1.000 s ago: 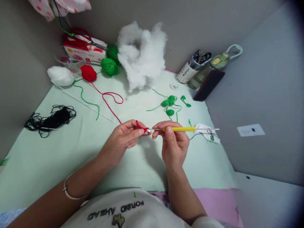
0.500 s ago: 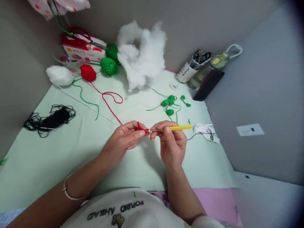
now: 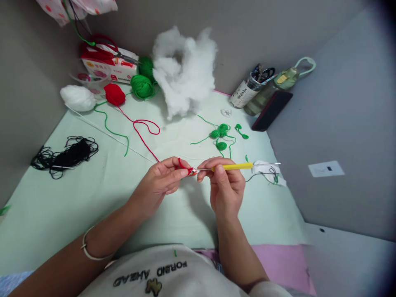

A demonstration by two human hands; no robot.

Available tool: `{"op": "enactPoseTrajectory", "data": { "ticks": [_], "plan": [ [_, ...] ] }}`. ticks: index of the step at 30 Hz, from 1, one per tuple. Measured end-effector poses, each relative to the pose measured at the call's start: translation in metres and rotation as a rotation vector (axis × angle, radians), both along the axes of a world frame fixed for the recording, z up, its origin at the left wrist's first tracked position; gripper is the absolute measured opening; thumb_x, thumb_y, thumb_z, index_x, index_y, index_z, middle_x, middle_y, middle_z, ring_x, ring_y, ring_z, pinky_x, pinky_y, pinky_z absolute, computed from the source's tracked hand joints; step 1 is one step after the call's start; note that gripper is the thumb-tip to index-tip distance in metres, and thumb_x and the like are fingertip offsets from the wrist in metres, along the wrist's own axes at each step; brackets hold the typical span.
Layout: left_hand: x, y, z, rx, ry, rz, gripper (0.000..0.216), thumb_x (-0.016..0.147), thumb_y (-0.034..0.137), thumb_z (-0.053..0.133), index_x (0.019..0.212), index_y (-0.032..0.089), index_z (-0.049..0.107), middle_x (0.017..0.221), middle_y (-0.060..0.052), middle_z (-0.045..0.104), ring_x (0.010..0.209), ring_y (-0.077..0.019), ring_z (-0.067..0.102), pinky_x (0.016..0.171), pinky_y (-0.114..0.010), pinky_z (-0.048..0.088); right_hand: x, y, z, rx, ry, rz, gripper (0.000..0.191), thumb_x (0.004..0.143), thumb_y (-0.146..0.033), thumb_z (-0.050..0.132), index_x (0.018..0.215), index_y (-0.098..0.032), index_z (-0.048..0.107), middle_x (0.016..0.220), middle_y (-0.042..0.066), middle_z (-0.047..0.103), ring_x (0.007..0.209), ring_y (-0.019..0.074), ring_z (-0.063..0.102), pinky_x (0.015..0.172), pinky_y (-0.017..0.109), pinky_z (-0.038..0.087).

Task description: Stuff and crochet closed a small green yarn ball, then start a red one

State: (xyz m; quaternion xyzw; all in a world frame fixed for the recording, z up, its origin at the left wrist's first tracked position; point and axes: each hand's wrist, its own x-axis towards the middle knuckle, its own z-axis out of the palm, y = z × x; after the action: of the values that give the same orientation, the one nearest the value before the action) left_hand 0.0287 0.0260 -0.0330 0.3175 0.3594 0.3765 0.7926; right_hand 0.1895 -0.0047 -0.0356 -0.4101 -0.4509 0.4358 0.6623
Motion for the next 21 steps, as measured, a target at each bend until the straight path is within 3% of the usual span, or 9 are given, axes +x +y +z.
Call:
{"op": "enactPoseTrajectory", "data": {
  "ticks": [7, 15, 21],
  "plan": [
    [-0.0016, -0.0017, -0.0023, 0.006, -0.015, -0.016, 0.013, 0.086, 0.028, 0.077, 0.087, 0.017, 0.07, 0.062, 0.007, 0.046, 0.047, -0.0026, 0.023, 0.046, -0.022, 0.018, 0.0008, 0.0001, 0.0008, 0.015, -0.002, 0.023, 0.018, 0.1, -0.025, 0.06, 0.092, -0.021, 0.075, 0.087, 0.002, 0.072, 0.068, 0.0126, 0.068, 0.063, 0.028, 0.057],
    [-0.0005, -0.0014, 0.0006, 0.015, -0.013, -0.03, 0.016, 0.084, 0.029, 0.078, 0.088, 0.017, 0.07, 0.069, 0.005, 0.056, 0.047, -0.0022, 0.025, 0.045, -0.022, 0.018, -0.0001, 0.0029, 0.0005, -0.111, 0.073, 0.052, 0.021, 0.096, -0.037, 0.065, 0.085, -0.021, 0.072, 0.08, 0.002, 0.071, 0.06, 0.0123, 0.064, 0.057, 0.028, 0.055],
    [-0.0003, -0.0021, 0.0024, 0.031, 0.058, 0.008, 0.041, 0.077, 0.029, 0.086, 0.115, 0.023, 0.069, 0.072, 0.006, 0.062, 0.046, -0.0023, 0.027, 0.043, -0.022, 0.016, -0.0024, 0.0022, -0.003, -0.09, 0.095, 0.073, 0.017, 0.097, -0.035, 0.065, 0.09, -0.023, 0.075, 0.086, 0.002, 0.074, 0.064, 0.0123, 0.066, 0.06, 0.028, 0.056]
  ]
}}
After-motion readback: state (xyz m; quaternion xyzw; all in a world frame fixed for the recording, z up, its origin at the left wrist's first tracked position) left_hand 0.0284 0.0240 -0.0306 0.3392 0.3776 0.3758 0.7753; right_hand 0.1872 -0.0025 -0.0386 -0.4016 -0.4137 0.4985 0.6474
